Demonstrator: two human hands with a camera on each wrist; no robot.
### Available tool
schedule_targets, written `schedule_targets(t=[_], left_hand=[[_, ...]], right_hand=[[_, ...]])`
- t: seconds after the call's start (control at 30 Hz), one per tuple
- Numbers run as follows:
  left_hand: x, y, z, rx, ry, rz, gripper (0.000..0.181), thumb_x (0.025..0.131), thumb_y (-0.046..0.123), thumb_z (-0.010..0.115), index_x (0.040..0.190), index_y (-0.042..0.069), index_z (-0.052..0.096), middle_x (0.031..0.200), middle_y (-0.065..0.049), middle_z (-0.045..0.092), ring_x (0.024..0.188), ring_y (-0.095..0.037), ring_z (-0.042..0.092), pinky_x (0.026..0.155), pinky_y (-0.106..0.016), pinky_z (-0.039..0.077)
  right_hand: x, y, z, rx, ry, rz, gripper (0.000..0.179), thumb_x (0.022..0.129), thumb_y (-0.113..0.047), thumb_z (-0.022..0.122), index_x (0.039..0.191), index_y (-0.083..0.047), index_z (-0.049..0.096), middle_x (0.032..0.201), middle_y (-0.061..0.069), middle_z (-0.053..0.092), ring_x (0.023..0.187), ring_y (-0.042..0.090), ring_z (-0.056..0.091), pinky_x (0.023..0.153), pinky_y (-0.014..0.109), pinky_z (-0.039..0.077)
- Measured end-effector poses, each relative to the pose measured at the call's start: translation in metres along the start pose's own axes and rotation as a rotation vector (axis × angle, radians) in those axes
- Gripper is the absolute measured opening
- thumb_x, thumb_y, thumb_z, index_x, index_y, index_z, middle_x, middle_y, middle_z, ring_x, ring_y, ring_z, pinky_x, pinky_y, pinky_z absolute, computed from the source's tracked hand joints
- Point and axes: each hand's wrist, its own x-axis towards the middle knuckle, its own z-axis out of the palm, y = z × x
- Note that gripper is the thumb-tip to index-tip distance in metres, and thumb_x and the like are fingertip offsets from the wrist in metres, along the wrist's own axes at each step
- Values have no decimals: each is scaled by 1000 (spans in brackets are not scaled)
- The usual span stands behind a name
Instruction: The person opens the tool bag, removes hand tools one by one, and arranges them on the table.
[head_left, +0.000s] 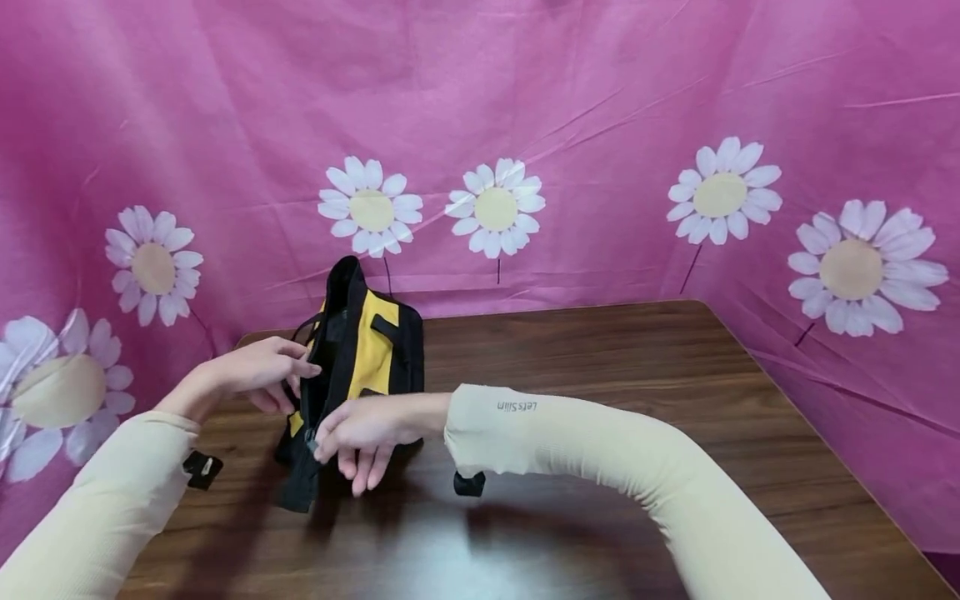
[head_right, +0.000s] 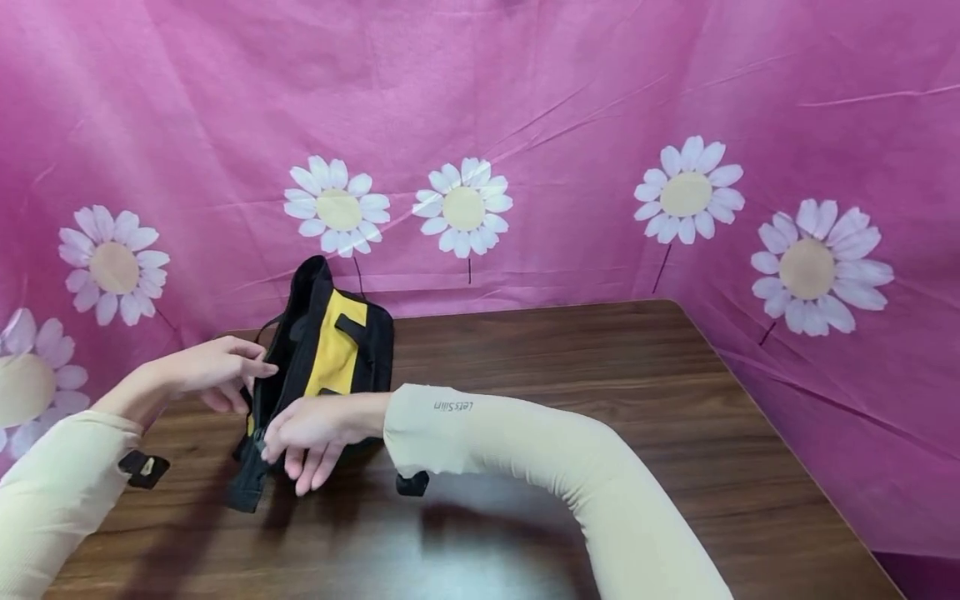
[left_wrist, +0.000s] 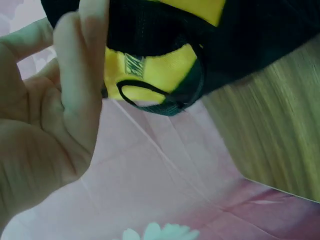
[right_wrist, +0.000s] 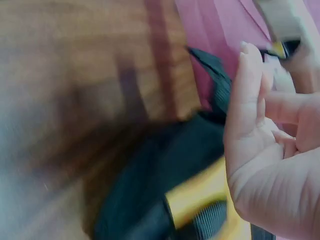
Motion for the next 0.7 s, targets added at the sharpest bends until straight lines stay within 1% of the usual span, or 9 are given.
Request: schedule_targets(t=[0.03, 0.13, 0.17, 0.23, 0.37, 0.47, 0.57, 0.63, 0.7], left_hand=[[-1, -3, -2, -27, 1, -3, 29, 102, 29, 58, 89, 5, 50, 83, -12, 59, 69, -29, 70, 58, -40, 57], [-6, -11, -8, -109, -3, -5, 37, 104, 30, 57, 81, 6, 40, 76, -9, 54, 69, -30, 69, 57, -37, 56], [-8, -13, -9, -133, -4, -7, 38, 104, 30, 57, 80, 6, 39, 74, -9, 54, 69, -29, 70, 56, -37, 55], [-10, -18, -12, -173, -6, -12, 38, 104, 32, 57, 82, 4, 42, 73, -6, 54, 69, -28, 70, 56, -36, 55], [-13, -23, -15, -209, -5, -21, 39, 104, 35, 57, 88, 2, 45, 75, -6, 56, 71, -27, 70, 59, -38, 57], [-12, -25, -16, -207, -18, -4, 40, 103, 37, 58, 91, 1, 46, 76, -7, 57, 66, -24, 67, 56, -34, 56], [-10, -25, -18, -190, -28, 20, 41, 102, 38, 61, 92, 1, 46, 75, -6, 54, 59, -19, 59, 49, -28, 49], [-10, -24, -21, -188, -16, 43, 40, 101, 36, 63, 98, 2, 44, 75, -6, 52, 59, -16, 53, 48, -28, 47], [-11, -22, -24, -196, 15, 75, 40, 100, 33, 65, 106, 2, 41, 80, -7, 51, 64, -16, 53, 53, -32, 51]], right_hand=[[-1, 1, 6, -9, -18, 11, 15, 102, -13, 58, 89, -5, 59, 62, 12, 58, 53, 27, 67, 47, 35, 55], [-4, 3, 20, -11, -53, 35, 16, 102, -14, 59, 89, -4, 60, 61, 13, 58, 52, 27, 66, 46, 36, 55], [-5, 4, 24, -8, -61, 41, 16, 102, -14, 59, 89, -4, 60, 61, 13, 58, 51, 28, 66, 45, 36, 55], [-8, 4, 28, 7, -63, 46, 16, 102, -14, 60, 88, -5, 61, 61, 13, 57, 51, 27, 66, 45, 36, 54], [-10, 4, 28, 30, -92, 66, 14, 101, -15, 62, 90, -8, 63, 63, 14, 59, 52, 28, 66, 47, 38, 56], [-8, 1, 21, 48, -122, 98, 12, 102, -17, 62, 94, -10, 67, 70, 15, 64, 58, 29, 68, 52, 40, 58], [-6, -7, 7, 43, -137, 108, 12, 102, -20, 62, 101, -10, 69, 81, 16, 68, 66, 30, 70, 59, 42, 59], [-5, -16, -7, 36, -114, 85, 14, 102, -21, 63, 106, -9, 69, 87, 15, 70, 70, 30, 71, 63, 42, 60], [-4, -24, -22, 26, -41, 43, 17, 101, -22, 65, 111, -9, 68, 90, 14, 69, 72, 30, 71, 64, 42, 60]])
